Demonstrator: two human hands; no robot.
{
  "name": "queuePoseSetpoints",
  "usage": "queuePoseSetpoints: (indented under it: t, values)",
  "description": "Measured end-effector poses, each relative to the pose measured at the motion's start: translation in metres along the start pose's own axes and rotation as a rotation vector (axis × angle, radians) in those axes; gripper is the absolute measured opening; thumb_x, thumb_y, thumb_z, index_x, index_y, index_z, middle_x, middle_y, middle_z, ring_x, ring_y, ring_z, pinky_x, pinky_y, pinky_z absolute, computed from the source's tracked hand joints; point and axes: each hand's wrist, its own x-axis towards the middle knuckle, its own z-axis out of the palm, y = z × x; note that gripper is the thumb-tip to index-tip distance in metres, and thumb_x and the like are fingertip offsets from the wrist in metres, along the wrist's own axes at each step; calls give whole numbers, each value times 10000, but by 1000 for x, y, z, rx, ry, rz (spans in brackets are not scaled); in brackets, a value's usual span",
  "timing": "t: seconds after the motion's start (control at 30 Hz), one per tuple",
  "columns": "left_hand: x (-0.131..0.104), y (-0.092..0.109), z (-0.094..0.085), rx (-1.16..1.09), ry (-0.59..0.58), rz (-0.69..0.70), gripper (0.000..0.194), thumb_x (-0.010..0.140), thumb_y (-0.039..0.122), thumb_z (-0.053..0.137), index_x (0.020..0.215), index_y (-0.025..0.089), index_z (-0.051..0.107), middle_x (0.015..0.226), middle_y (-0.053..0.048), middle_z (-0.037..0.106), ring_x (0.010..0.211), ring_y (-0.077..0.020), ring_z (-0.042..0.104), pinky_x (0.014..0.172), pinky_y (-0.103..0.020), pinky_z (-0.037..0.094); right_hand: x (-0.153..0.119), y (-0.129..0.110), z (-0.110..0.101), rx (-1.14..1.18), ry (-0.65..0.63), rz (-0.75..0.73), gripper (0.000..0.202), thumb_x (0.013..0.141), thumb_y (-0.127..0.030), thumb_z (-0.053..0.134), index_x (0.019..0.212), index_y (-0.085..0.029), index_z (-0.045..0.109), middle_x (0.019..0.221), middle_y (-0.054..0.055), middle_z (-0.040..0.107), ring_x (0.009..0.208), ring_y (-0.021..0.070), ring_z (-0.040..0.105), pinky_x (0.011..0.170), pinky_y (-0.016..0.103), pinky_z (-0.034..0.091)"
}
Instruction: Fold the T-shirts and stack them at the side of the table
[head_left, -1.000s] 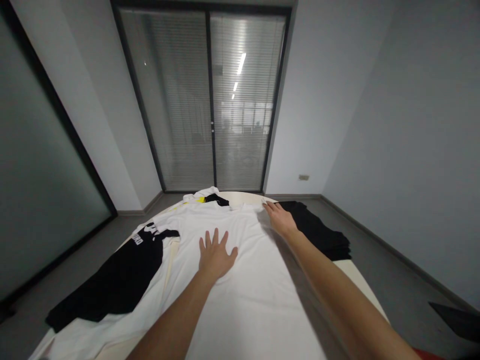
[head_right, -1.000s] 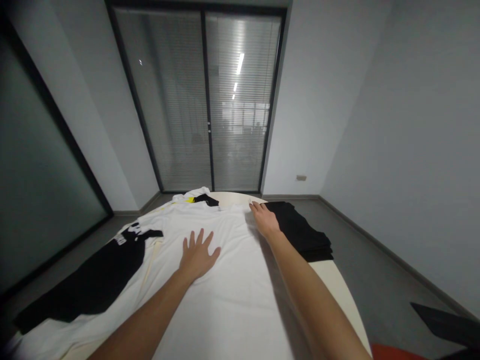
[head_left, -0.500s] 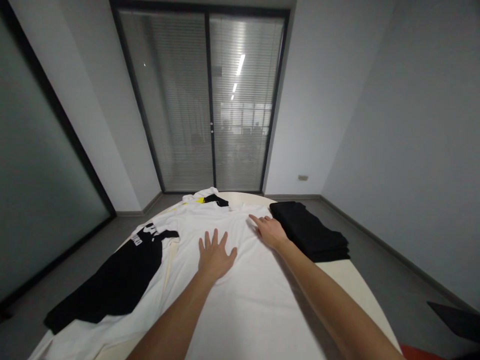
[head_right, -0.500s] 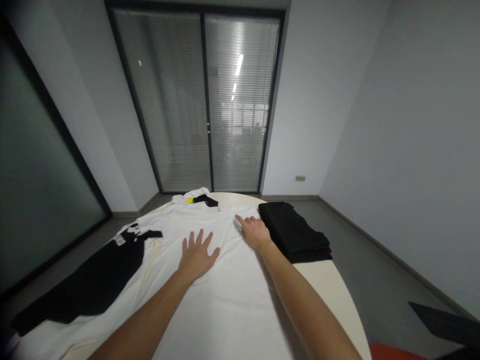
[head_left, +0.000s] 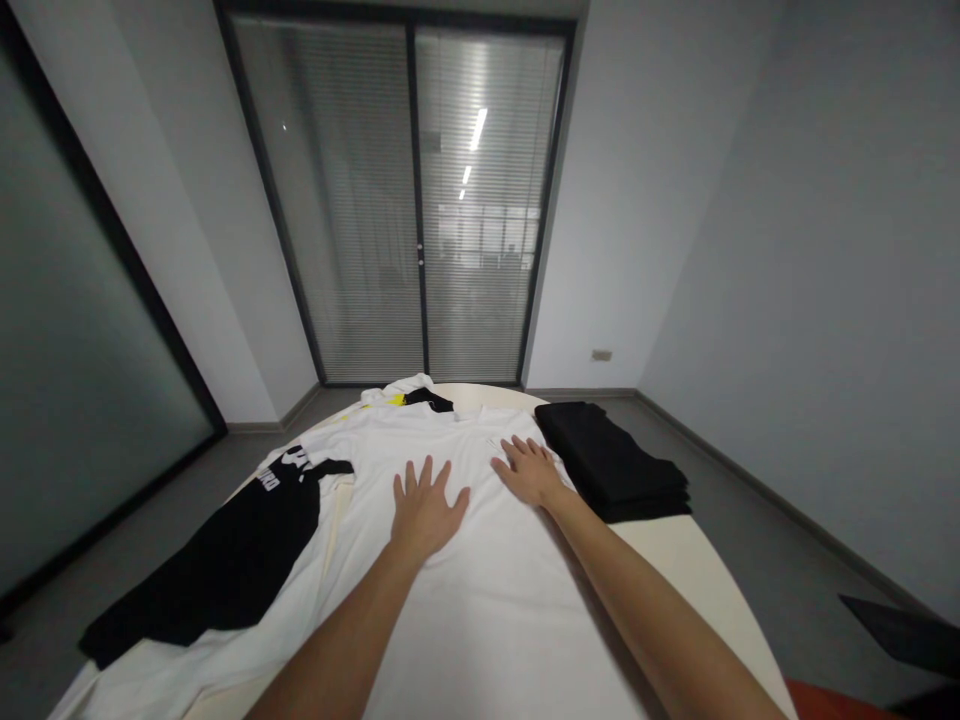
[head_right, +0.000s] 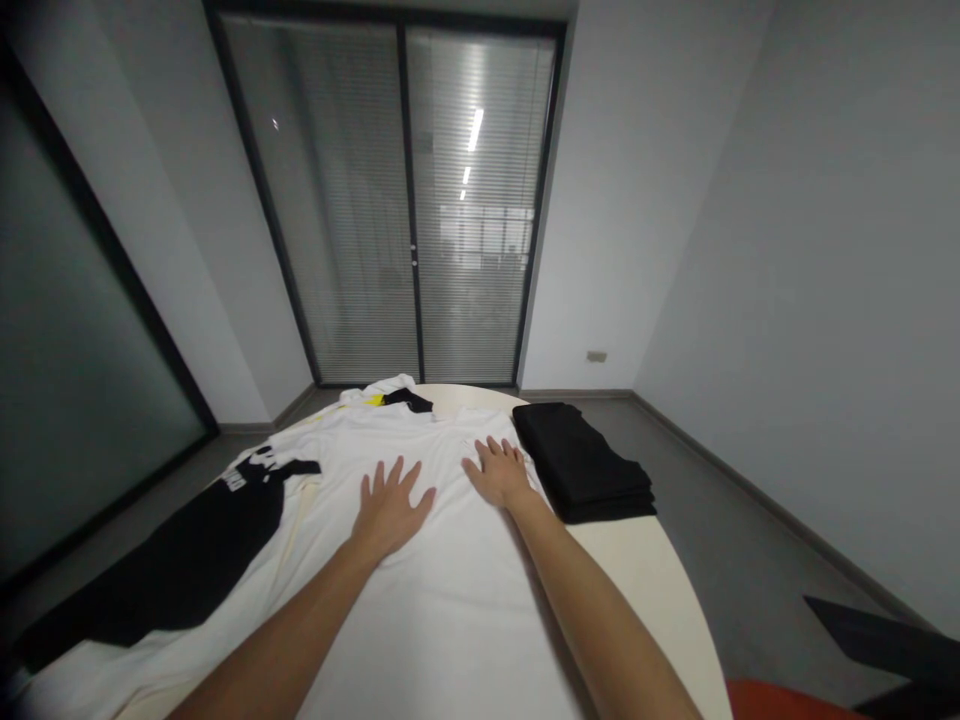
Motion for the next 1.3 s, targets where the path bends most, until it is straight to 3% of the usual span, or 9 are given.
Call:
queuePoseSetpoints:
  t: [0.13, 0.3, 0.43, 0.67, 0.77, 0.83, 1.0, 1.13, 1.3]
  values:
    - [-1, -1, -1, -24, 39, 3, 616, 979, 586, 328, 1505, 285, 435, 1613, -69, 329, 1495, -373, 224, 1195, -565, 163, -2, -2, -1, 33, -18, 19, 734, 964, -689, 258, 1551, -259, 354, 1641, 86, 260, 1503, 374, 180, 1179, 536, 126]
    - [-5, -3, -1, -26, 29, 26, 609, 981, 573, 343, 1509, 284, 431, 1620, -69, 314, 1497, -359, 228, 1198, -567, 161, -11, 0, 0, 44, 60, 3, 725, 964, -687, 259, 1550, -268, 344, 1632, 81, 286, 1497, 374, 189, 1178, 566, 103]
    - [-7, -7, 0, -7, 7, 51, 626, 974, 591, 337, 1519, 292, 412, 1632, -69, 284, 1502, -367, 206, 1196, -575, 144, -18, 5, -3, 28, -10, 5, 762, 952, -709, 253, 1563, -259, 318, 1638, 86, 267, 1501, 396, 165, 1176, 575, 104]
    - [-3, -4, -3, 45, -110, 45, 687, 949, 626, 329, 1560, 313, 314, 1658, -71, 193, 1515, -405, 105, 1174, -642, 86, -12, 21, -5, 29, -38, 49, 720, 978, -675, 190, 1556, -271, 338, 1647, 73, 247, 1515, 366, 138, 1191, 538, 111]
    - [0, 4, -4, 65, -149, 12, 707, 934, 602, 374, 1564, 288, 310, 1653, -102, 201, 1501, -441, 129, 1166, -651, 99, -9, 24, -3, 42, -60, 31, 687, 992, -648, 217, 1555, -276, 342, 1652, 63, 232, 1521, 344, 126, 1198, 517, 106]
    - [0, 10, -2, 85, -100, 25, 689, 933, 533, 412, 1557, 251, 335, 1633, -128, 260, 1488, -433, 195, 1177, -614, 134, -8, 24, -4, 35, -15, 32, 623, 1020, -585, 220, 1520, -265, 410, 1634, 75, 281, 1502, 321, 204, 1187, 496, 160]
    - [-4, 15, 7, 70, 16, 79, 583, 965, 424, 396, 1521, 253, 414, 1605, -104, 340, 1475, -390, 267, 1182, -566, 198, -3, 20, -19, -80, 191, 89, 439, 1036, -259, 319, 1372, -106, 557, 1433, 188, 523, 1312, 256, 470, 1102, 346, 323]
    - [-3, 11, 10, 35, 11, 89, 606, 976, 544, 364, 1509, 264, 438, 1610, -102, 328, 1484, -405, 237, 1184, -584, 181, 4, 17, -28, -133, 167, 219, 374, 946, -73, 392, 1225, -32, 639, 1254, 254, 609, 1186, 309, 556, 962, 353, 440]
    - [0, 6, 10, 21, -6, 100, 649, 957, 606, 385, 1517, 280, 422, 1622, -96, 303, 1492, -405, 216, 1190, -572, 177, 12, 6, -26, -176, 134, 367, 403, 941, -24, 340, 1176, 6, 666, 1203, 298, 617, 1124, 313, 606, 864, 348, 500]
